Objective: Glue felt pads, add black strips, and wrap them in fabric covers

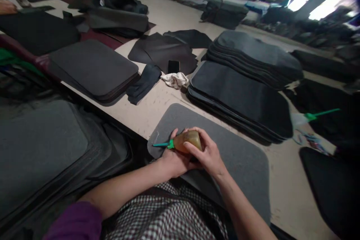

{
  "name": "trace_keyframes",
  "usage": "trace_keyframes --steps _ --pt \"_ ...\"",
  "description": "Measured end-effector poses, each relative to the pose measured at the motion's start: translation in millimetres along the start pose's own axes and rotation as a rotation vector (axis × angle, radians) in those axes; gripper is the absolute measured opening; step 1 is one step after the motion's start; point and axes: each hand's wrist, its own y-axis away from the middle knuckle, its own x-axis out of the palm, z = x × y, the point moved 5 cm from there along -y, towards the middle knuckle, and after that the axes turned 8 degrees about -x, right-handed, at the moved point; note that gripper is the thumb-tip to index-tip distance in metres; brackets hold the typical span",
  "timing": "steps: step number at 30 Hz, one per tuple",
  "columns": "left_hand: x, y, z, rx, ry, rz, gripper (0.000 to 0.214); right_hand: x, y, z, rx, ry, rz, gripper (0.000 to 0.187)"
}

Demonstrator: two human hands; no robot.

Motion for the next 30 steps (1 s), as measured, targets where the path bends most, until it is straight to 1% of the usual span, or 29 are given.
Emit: trace_keyframes --steps 2,5,7,9,12,14,17,19,22,24,27,30 --pt "-1.5 -2.2 2.5 -0.034 -0.001 -0.020 0.076 -5.8 -8.0 -5.1 0.039 -0.034 -0.047 0.046" --pt "-4.9 -4.9 4.1 -0.058 -0.028 -0.067 0.081 -19.5 -25.5 -17.3 0.050 0.011 -0.210 0.049" --pt "-6.6 -6.0 3.8 -0.056 -0.047 -0.095 0.081 -27.4 -38.9 -26.1 0.013 0.105 -0.312 0.052" --pt "-7.1 -6.5 3.3 -0.049 -0.054 -0.104 0.081 -31.8 -51.6 -33.7 -0.042 0.207 -0.381 0.055" --pt "-6.3 -6.2 3.7 -0.042 -0.057 -0.094 0.079 -34.0 -65.1 -40.4 -0.095 0.318 -0.449 0.056" --pt "-5.8 -5.7 4.1 -0.037 -0.056 -0.092 0.078 -34.4 -68.7 -40.4 -0.105 0.344 -0.477 0.055" --pt "-5.6 -5.8 4.2 -0.036 -0.058 -0.097 0.078 -34.8 -66.6 -35.6 -0.075 0.316 -0.470 0.052" --pt "-5.7 -6.4 3.6 -0.037 -0.067 -0.103 0.079 -34.9 -61.0 -31.0 -0.029 0.281 -0.442 0.052" --pt "-6.5 -7.0 2.8 -0.048 -0.089 -0.116 0.078 -32.2 -48.7 -25.4 0.057 0.187 -0.370 0.055" --pt "-6.8 -6.4 2.5 -0.056 -0.103 -0.125 0.078 -27.7 -39.2 -22.1 0.100 0.121 -0.307 0.053" --pt "-5.0 -4.6 2.1 -0.057 -0.115 -0.118 0.076 -21.9 -26.4 -16.6 0.113 0.065 -0.239 0.048" --pt "-2.9 -3.9 2.4 -0.066 -0.124 -0.103 0.074 -20.5 -21.0 -14.8 0.125 0.000 -0.191 0.049"
